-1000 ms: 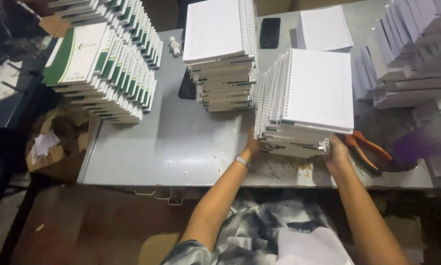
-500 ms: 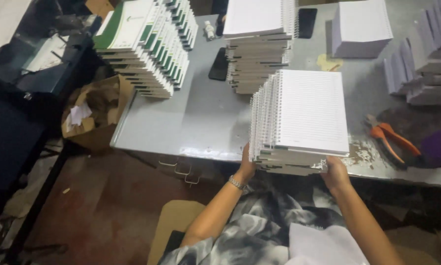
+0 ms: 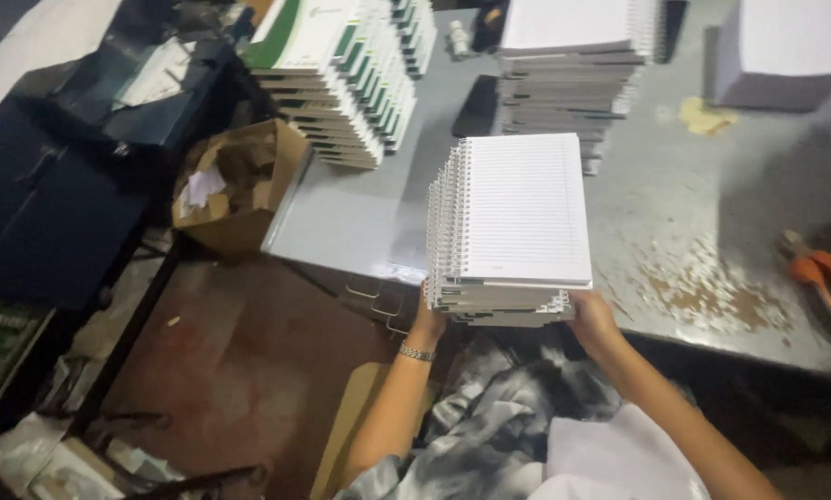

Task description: The person is organizing and inspecting spiral-bound notebooks by picking them up, flipping through the pages, and stacking them into neat piles on a workbench.

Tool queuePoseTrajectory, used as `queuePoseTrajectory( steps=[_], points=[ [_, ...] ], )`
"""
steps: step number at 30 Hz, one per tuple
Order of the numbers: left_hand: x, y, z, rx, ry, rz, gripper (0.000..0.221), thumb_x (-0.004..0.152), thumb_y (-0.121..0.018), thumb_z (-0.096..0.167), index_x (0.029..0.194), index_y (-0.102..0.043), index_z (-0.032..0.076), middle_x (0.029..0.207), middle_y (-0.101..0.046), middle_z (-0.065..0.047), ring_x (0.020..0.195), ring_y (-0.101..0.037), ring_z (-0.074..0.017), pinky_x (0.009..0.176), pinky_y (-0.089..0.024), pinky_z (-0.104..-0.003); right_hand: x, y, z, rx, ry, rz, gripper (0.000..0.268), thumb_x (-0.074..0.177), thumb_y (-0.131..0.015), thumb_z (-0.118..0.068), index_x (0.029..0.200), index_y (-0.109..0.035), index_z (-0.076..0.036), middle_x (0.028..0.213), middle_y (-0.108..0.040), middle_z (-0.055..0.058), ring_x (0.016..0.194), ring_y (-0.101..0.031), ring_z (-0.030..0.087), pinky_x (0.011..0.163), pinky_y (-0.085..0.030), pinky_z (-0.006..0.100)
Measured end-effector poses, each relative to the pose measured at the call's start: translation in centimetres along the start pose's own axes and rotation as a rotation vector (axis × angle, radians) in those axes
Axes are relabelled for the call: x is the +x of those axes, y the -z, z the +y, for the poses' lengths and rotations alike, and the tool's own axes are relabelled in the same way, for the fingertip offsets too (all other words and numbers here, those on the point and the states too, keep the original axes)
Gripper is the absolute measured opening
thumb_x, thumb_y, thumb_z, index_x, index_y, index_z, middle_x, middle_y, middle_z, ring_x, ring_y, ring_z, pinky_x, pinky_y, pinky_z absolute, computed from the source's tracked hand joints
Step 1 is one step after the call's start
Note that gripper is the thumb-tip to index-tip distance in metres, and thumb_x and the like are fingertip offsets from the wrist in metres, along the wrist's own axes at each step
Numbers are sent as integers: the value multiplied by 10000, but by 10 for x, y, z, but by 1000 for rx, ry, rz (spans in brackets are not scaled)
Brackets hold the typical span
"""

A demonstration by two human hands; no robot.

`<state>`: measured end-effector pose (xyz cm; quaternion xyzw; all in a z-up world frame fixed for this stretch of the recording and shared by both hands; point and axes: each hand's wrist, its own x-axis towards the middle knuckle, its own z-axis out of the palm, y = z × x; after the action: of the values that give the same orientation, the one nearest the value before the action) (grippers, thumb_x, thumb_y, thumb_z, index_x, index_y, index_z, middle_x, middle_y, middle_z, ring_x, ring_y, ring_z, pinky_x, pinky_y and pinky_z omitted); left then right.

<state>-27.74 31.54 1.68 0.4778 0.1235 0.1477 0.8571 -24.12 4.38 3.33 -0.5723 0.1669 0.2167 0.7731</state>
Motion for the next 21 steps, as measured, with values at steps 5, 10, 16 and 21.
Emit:
queuePoseTrajectory(
  steps=[5, 10, 16, 21],
  points=[
    [23, 29, 16, -124, -7, 101, 339, 944, -634, 138, 1245, -654, -16, 1375, -577, -279, 1295, -551, -408, 1066, -476, -536, 7, -33, -11, -221, 51, -34, 380, 1007, -510, -242, 1274, -595, 15, 1161, -639, 248, 1108, -614, 350, 1002, -429, 563],
    [34, 54, 19, -249, 23, 197, 337, 948, -629, 132, 1252, -653, -13, 1418, -556, -279, 1321, -535, -416, 1088, -469, -544, 17, -30, -30, -433, 86, -41, 496, 1086, -418, -328, 1364, -542, 63, 1252, -598, 345, 1195, -582, 446, 1039, -400, 627],
    [40, 84, 27, -432, 60, 259, 335, 954, -623, 123, 1261, -651, -10, 1476, -527, -278, 1356, -513, -428, 1118, -460, -554, -54, -56, -107, -505, 669, 9, 384, 1178, -357, -112, 1347, -545, 177, 1240, -572, 404, 1168, -588, 529, 969, -505, 600],
    [-9, 49, 109, -292, 78, 322, 558, 1012, -417, 290, 1513, -444, 46, 1543, -504, -190, 1418, -485, -364, 1159, -427, -445, -70, -76, -138, -499, 340, -147, 482, 1000, -576, -331, 1327, -650, 15, 1144, -706, 165, 918, -687, 266, 758, -611, 390]
  ],
)
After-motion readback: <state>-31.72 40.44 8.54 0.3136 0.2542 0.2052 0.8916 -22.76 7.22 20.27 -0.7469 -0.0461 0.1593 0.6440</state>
